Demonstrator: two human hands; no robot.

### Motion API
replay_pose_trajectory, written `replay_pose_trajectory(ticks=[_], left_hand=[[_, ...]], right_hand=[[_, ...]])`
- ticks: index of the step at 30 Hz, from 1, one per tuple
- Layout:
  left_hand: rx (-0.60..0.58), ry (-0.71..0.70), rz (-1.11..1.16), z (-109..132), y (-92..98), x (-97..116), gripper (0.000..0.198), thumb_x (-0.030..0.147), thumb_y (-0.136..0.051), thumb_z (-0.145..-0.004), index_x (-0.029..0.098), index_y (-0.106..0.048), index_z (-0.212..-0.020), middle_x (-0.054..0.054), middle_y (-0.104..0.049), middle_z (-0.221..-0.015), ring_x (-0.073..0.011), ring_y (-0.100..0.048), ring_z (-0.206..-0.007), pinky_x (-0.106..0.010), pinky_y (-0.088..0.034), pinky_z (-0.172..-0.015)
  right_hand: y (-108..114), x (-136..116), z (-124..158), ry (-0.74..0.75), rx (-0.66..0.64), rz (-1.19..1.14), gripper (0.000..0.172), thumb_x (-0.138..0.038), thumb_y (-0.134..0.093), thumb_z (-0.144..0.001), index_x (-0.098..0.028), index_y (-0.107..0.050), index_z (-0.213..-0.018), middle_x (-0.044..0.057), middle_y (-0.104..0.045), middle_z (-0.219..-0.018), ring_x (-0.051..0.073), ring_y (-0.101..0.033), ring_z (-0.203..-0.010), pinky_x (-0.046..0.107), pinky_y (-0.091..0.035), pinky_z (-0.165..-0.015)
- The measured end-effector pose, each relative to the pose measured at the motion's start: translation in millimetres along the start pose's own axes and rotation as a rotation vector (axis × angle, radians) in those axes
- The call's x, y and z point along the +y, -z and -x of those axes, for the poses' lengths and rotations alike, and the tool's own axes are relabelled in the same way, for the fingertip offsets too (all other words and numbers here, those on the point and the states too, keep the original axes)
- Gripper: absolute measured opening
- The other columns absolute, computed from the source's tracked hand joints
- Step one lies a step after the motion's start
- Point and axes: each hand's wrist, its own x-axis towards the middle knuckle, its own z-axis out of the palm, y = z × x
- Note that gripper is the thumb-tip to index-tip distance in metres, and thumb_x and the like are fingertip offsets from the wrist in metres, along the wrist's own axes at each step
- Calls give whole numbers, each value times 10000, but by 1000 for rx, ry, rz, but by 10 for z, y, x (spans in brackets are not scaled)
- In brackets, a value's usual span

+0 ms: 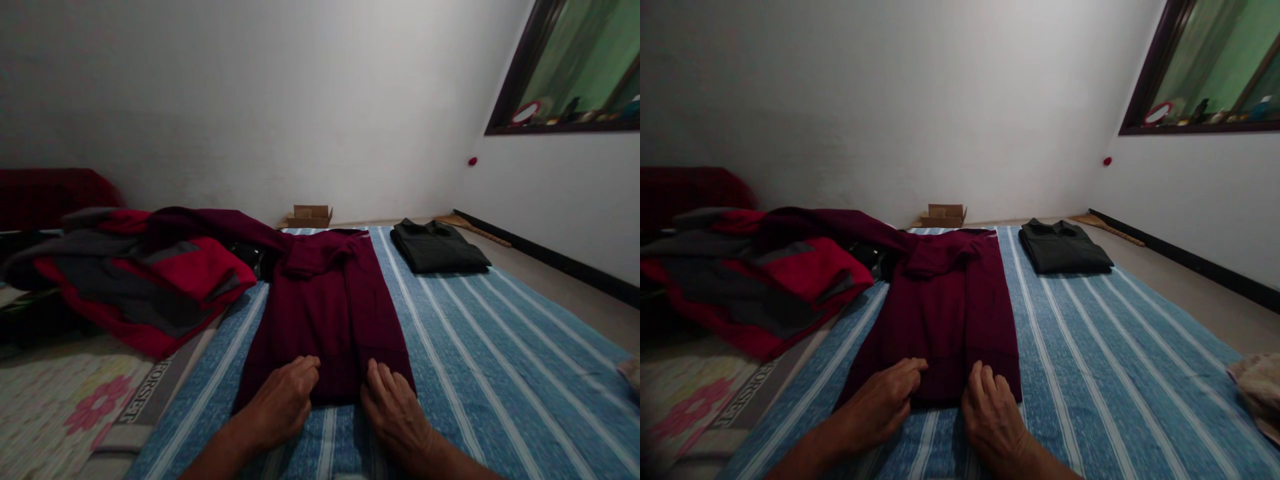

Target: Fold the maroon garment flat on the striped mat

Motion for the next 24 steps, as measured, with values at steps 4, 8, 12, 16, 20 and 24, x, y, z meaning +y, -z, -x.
replay_pose_trajectory(ticks=[4, 8, 12, 16, 20, 24], left_hand=[[2, 8, -36, 21, -59, 10, 340, -22, -361, -692, 151, -568, -898, -119, -574, -1211, -241, -523, -1143, -407, -403, -998], [-11, 43, -43, 34, -109, 22, 371, -26, -362, -713, 152, -601, -933, -125, -551, -1253, -264, -509, -1167, -431, -410, -993], [-32, 76, -36, 27, -143, 29, 429, -33, -385, -698, 164, -621, -996, -125, -530, -1287, -270, -461, -1220, -433, -382, -1022], [-70, 84, -43, 9, -138, 44, 457, -39, -354, -711, 157, -620, -1027, -142, -508, -1309, -275, -435, -1242, -454, -382, -1016], [-99, 91, -62, 2, -85, 64, 462, -45, -347, -706, 142, -614, -1034, -150, -519, -1290, -277, -451, -1227, -446, -393, -1004], [-154, 91, -72, -28, 14, 82, 462, -39, -375, -677, 143, -606, -1034, -147, -509, -1294, -286, -448, -1225, -441, -402, -985]], right_hand=[[-47, 1, 7, 22, 43, -8, 344, -46, -365, -767, -87, -609, -1005, 193, -587, -1109, 293, -527, -982, 396, -419, -724], [-47, 11, 5, 65, 48, -34, 360, -38, -358, -752, -87, -605, -1009, 205, -589, -1116, 296, -529, -998, 400, -424, -729], [-27, 17, -8, 89, 28, -31, 364, -56, -352, -760, -70, -602, -1024, 220, -597, -1112, 302, -541, -1005, 406, -433, -743], [-9, 17, -42, 94, 19, -34, 354, -54, -354, -746, -82, -613, -985, 211, -620, -1087, 312, -568, -990, 389, -445, -711], [-13, -11, -47, 83, 65, -2, 351, -72, -336, -756, -74, -618, -964, 213, -627, -1087, 326, -573, -1002, 391, -448, -716], [-55, -68, -3, 60, 66, 63, 374, -89, -313, -781, -49, -597, -1021, 239, -584, -1162, 336, -550, -1059, 418, -436, -777]])
